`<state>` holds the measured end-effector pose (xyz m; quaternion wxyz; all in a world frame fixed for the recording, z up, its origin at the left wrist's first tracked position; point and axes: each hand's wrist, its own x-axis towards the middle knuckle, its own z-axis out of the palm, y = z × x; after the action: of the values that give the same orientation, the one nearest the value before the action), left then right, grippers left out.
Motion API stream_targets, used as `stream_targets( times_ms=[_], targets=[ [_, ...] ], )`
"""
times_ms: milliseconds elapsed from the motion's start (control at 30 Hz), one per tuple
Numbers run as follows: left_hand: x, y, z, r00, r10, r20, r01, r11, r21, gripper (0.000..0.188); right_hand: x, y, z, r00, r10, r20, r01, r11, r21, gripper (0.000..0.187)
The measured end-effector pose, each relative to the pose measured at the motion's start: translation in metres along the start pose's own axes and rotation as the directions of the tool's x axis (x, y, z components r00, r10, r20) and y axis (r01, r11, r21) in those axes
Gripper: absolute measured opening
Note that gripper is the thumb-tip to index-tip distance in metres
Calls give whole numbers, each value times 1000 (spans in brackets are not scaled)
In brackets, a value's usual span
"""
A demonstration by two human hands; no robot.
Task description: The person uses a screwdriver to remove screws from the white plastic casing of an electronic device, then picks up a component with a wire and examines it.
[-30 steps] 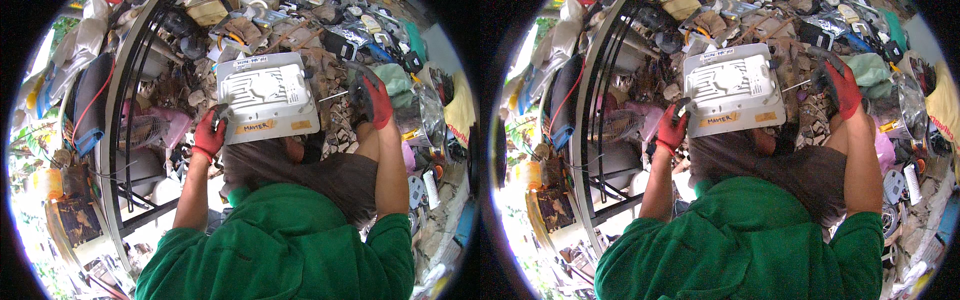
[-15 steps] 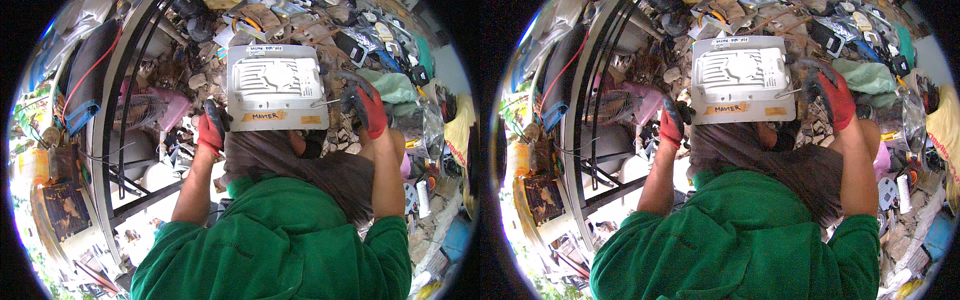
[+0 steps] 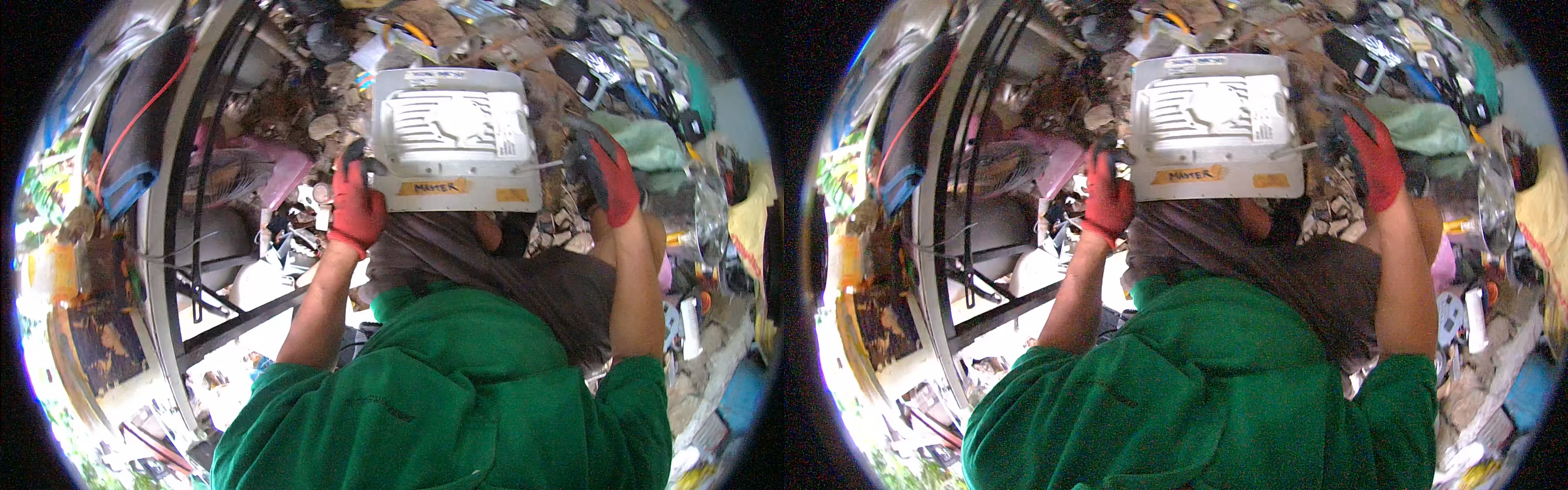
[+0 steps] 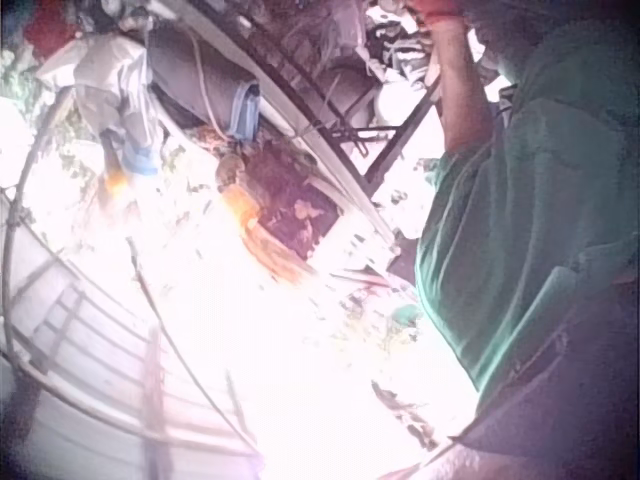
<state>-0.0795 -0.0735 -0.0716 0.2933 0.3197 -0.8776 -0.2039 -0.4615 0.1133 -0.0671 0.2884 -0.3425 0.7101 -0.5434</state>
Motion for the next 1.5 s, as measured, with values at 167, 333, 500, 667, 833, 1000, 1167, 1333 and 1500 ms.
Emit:
stream_targets(
  times_ms=[167,333,500,667,833,1000,1167,1333,1500],
  targets=[
    [-12,9,12,987,-94,-127,84,993,-81,52,1,22,-30,841,-425,336,541,665,-514,43],
    [-7,25,-9,989,-147,-27,144,986,-83,47,10,80,-50,947,-210,242,314,760,-569,45],
    [-27,23,-43,988,-155,28,157,980,-120,41,-7,-45,37,906,-306,294,348,932,-102,42],
    [-52,9,-51,918,-393,50,389,870,-303,32,-28,-210,122,768,-517,378,582,810,-74,40],
    [-77,1,-63,945,-326,16,319,913,-253,31,-31,-325,219,455,-745,488,858,513,-16,40],
    [-91,0,-91,954,-276,-116,227,920,-319,39,-21,-385,305,401,-753,522,878,478,15,40],
    [-110,-8,-101,935,-354,-36,323,887,-328,41,-7,-434,385,416,-703,576,906,265,-331,51],
    [-113,-11,-97,915,-403,-20,377,872,-313,48,15,-451,428,405,-570,715,907,153,-392,64],
    [-118,-10,-103,914,-406,-12,380,863,-333,49,6,-471,436,34,-702,711,994,-47,-94,50]
  ],
)
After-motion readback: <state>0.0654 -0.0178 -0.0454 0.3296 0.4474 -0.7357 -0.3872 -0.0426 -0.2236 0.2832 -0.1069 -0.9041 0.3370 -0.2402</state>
